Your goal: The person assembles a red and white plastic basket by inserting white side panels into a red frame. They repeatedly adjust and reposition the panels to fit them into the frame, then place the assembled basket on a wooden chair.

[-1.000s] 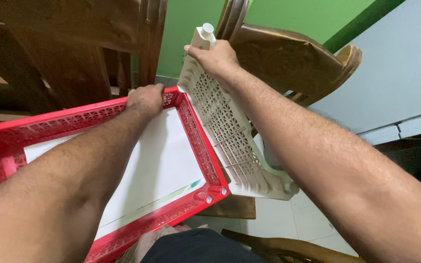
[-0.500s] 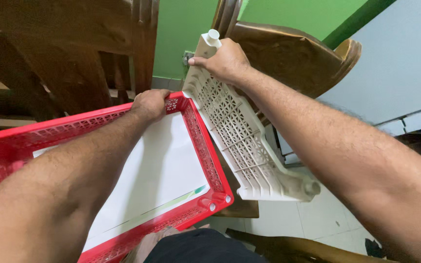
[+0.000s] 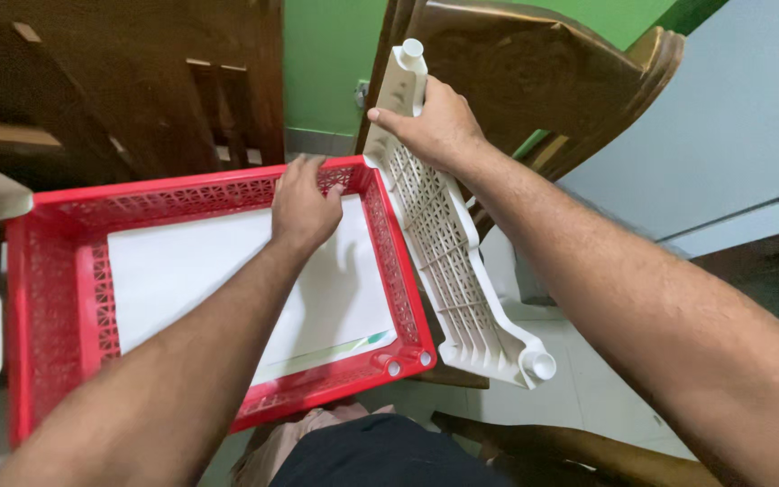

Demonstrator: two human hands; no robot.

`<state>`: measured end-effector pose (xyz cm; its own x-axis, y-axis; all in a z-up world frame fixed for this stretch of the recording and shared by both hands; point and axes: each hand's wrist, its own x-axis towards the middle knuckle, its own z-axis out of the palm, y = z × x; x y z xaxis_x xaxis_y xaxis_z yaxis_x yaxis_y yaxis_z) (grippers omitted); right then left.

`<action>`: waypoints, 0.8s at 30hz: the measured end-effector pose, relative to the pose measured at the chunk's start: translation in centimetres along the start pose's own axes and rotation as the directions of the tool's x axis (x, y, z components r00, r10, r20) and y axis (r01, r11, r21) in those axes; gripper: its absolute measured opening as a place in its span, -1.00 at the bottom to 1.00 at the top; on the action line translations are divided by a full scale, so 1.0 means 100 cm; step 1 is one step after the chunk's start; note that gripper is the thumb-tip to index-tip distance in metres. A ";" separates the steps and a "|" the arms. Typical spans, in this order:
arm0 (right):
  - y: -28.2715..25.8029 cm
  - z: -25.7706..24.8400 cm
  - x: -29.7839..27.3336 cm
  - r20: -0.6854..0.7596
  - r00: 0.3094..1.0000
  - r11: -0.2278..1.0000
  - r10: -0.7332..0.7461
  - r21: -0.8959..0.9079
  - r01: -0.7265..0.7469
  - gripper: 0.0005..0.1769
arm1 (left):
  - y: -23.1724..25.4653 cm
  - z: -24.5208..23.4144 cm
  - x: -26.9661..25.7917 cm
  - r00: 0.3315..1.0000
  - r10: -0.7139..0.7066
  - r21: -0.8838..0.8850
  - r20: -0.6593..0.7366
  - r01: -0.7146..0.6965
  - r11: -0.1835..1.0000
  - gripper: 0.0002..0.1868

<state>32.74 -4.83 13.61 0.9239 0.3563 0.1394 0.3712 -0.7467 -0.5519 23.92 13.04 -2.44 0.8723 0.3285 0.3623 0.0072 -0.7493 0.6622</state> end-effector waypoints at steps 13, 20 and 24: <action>0.027 -0.043 -0.177 0.372 0.922 0.913 0.105 0.333 -0.238 -0.30 | 0.015 -0.107 -0.230 0.868 -0.496 0.080 -0.007 0.495 0.865 -0.52; 0.035 -0.054 -0.203 0.595 0.782 0.604 0.185 0.559 -0.568 -0.50 | 0.018 -0.081 -0.294 0.640 -0.498 0.185 -0.585 0.704 0.686 0.22; 0.033 -0.059 -0.215 0.643 0.750 0.616 0.155 0.530 -0.583 -0.48 | -0.012 -0.071 -0.297 0.377 -0.853 -0.483 -0.362 0.706 0.517 0.09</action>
<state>14.60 -18.29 13.69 0.6907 0.5124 -0.5102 -0.3589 -0.3695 -0.8571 -5.49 8.26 -9.28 0.1452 0.9709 -0.1906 0.3833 0.1224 0.9155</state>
